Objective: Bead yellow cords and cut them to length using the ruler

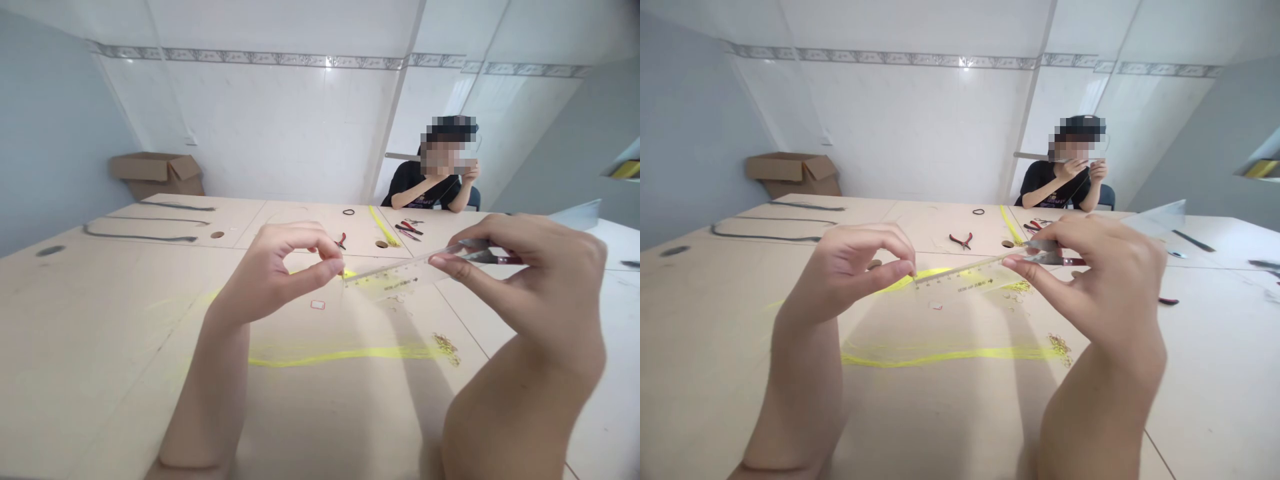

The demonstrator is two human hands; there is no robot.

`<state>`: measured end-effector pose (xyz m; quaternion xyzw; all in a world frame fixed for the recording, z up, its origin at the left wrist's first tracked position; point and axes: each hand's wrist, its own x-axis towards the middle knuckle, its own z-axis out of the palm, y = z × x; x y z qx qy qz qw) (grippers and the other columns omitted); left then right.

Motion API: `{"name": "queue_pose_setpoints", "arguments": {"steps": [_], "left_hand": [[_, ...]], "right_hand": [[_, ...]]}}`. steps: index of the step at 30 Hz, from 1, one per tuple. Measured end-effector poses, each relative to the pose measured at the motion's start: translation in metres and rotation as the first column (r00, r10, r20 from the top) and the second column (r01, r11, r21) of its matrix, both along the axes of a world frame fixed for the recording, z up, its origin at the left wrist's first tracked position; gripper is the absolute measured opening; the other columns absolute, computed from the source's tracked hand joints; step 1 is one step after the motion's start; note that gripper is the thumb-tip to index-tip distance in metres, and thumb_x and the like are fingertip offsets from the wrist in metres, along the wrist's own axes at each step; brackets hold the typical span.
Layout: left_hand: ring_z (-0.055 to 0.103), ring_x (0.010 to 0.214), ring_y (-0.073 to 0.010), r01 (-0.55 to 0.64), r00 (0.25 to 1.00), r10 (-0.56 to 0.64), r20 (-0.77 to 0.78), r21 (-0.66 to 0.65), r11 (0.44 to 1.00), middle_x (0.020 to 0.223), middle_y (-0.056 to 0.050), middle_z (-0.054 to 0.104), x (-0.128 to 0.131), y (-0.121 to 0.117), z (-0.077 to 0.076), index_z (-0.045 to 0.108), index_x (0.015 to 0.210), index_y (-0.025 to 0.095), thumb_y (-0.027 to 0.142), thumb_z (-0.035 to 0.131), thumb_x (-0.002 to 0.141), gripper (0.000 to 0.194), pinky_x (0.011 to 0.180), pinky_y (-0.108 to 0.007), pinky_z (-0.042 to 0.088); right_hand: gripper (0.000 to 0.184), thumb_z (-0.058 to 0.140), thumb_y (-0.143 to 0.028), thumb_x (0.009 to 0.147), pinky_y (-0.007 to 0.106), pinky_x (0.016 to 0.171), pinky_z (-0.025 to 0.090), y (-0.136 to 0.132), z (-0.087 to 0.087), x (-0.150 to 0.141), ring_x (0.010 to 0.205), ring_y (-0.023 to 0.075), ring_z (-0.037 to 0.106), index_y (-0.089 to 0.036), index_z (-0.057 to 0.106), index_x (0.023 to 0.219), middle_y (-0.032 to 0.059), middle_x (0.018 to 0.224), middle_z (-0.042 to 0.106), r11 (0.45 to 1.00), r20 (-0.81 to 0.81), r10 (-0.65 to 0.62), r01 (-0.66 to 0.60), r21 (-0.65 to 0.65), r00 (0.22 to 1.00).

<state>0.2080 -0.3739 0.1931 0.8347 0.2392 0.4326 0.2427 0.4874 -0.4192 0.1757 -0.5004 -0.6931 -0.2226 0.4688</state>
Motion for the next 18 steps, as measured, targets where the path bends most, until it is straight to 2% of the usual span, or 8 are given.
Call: {"name": "queue_pose_setpoints", "arguments": {"steps": [13, 18], "left_hand": [[0.064, 0.072, -0.0148, 0.036, 0.999, -0.035, 0.027, -0.025, 0.999, 0.071, -0.001, 0.069, 0.0003, -0.0015, 0.0014, 0.07, 0.073, 0.021, 0.022, 0.069, 0.089, 0.016, 0.072, -0.029, 0.054], [0.064, 0.072, -0.0149, 0.038, 0.999, -0.037, 0.031, -0.019, 0.999, 0.072, -0.001, 0.069, -0.0004, -0.001, 0.0007, 0.071, 0.073, 0.022, 0.022, 0.069, 0.089, 0.015, 0.074, -0.03, 0.053]], "right_hand": [[0.037, 0.07, -0.06, 0.086, 0.039, 0.058, 0.041, -0.0007, 0.0, -0.0005, 0.059, 0.0217, 0.059, -0.026, 0.065, 0.074, 0.0033, 0.074, 0.069, 1.0, -0.015, 0.008, -0.008, -0.002, 1.0], [0.035, 0.069, -0.06, 0.086, 0.038, 0.055, 0.04, -0.001, 0.0, -0.0008, 0.065, 0.0232, 0.062, -0.027, 0.065, 0.074, 0.0034, 0.074, 0.07, 1.0, -0.027, 0.019, -0.019, 0.005, 0.999]]}}
